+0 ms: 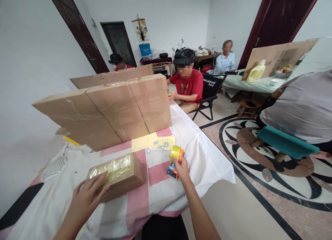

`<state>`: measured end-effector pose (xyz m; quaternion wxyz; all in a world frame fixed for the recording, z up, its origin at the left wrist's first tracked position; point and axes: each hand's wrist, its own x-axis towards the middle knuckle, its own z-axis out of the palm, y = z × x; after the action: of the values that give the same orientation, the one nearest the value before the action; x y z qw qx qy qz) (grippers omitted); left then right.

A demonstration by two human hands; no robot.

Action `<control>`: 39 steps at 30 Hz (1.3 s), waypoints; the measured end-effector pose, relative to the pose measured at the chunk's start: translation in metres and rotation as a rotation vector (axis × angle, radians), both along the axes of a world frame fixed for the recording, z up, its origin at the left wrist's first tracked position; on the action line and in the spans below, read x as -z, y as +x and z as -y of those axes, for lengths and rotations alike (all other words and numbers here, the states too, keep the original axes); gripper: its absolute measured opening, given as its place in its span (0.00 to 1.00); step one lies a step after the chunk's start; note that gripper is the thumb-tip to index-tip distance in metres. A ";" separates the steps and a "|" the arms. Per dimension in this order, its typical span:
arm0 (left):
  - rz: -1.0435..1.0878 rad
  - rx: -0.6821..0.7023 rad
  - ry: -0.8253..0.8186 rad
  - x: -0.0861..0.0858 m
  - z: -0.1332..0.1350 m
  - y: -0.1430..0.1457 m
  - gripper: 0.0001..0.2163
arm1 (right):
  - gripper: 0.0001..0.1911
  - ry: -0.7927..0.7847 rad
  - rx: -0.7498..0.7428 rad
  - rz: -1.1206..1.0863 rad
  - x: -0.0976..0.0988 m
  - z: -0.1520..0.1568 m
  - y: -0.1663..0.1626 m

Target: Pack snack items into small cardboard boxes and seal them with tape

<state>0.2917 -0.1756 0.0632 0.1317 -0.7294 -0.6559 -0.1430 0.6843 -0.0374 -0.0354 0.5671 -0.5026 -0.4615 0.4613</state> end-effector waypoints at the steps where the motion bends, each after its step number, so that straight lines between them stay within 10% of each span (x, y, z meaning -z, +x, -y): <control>1: 0.003 0.007 0.010 -0.003 0.001 0.002 0.22 | 0.29 -0.008 -0.016 -0.018 -0.004 0.000 0.000; 11: 0.355 0.092 0.209 -0.023 0.020 0.068 0.13 | 0.27 0.047 -0.025 -0.163 -0.057 0.062 -0.040; 20: 0.999 0.393 -0.204 -0.003 0.045 0.190 0.17 | 0.31 0.197 -0.078 -0.060 -0.078 0.125 -0.059; 27: 1.354 0.336 -0.310 -0.004 0.065 0.213 0.19 | 0.32 0.286 0.079 0.077 -0.075 0.121 -0.042; 39: 1.387 0.288 -0.468 0.016 0.100 0.204 0.23 | 0.29 0.270 0.197 -0.249 -0.130 0.105 -0.049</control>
<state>0.4955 -0.2757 0.0473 -0.4909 -0.5595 -0.4999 -0.4428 0.6357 -0.1420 0.0947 0.7241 -0.4040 -0.3942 0.3963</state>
